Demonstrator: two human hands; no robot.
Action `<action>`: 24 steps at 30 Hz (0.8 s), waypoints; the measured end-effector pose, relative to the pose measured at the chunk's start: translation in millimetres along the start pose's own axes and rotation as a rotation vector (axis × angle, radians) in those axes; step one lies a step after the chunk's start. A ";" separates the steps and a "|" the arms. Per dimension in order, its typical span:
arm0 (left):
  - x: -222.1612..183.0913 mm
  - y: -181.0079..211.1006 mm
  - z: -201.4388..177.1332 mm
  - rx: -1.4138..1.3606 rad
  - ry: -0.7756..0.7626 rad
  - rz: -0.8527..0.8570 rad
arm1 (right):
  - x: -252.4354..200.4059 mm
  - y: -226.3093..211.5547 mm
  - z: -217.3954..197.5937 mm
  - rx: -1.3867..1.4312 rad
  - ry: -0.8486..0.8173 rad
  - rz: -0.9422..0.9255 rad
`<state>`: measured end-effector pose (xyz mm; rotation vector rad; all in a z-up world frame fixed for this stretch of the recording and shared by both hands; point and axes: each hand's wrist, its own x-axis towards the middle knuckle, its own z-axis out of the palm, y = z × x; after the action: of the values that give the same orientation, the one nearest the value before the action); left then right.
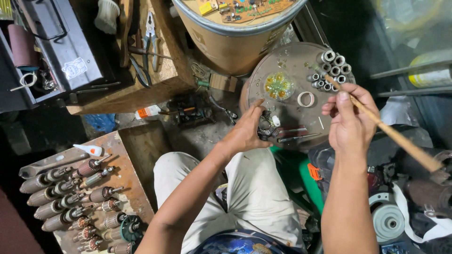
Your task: Applying green insulation or grease to a motor stator using a small brush
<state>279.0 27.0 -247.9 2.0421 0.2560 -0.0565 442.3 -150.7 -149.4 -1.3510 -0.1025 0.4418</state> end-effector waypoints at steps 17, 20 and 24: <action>39.0 5.4 3.2 0.145 -0.271 -0.165 | 31.6 74.3 20.5 -1.036 -0.048 -0.415; 36.8 3.3 6.6 0.136 -0.257 -0.149 | 31.0 71.6 24.5 -0.984 -0.062 -0.419; 36.4 2.7 7.7 0.111 -0.234 -0.137 | 33.8 80.0 20.5 -0.978 -0.059 -0.446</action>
<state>315.6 24.8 -254.6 2.1021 0.2499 -0.4003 446.7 -107.5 -227.4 -2.1950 -0.7272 0.0220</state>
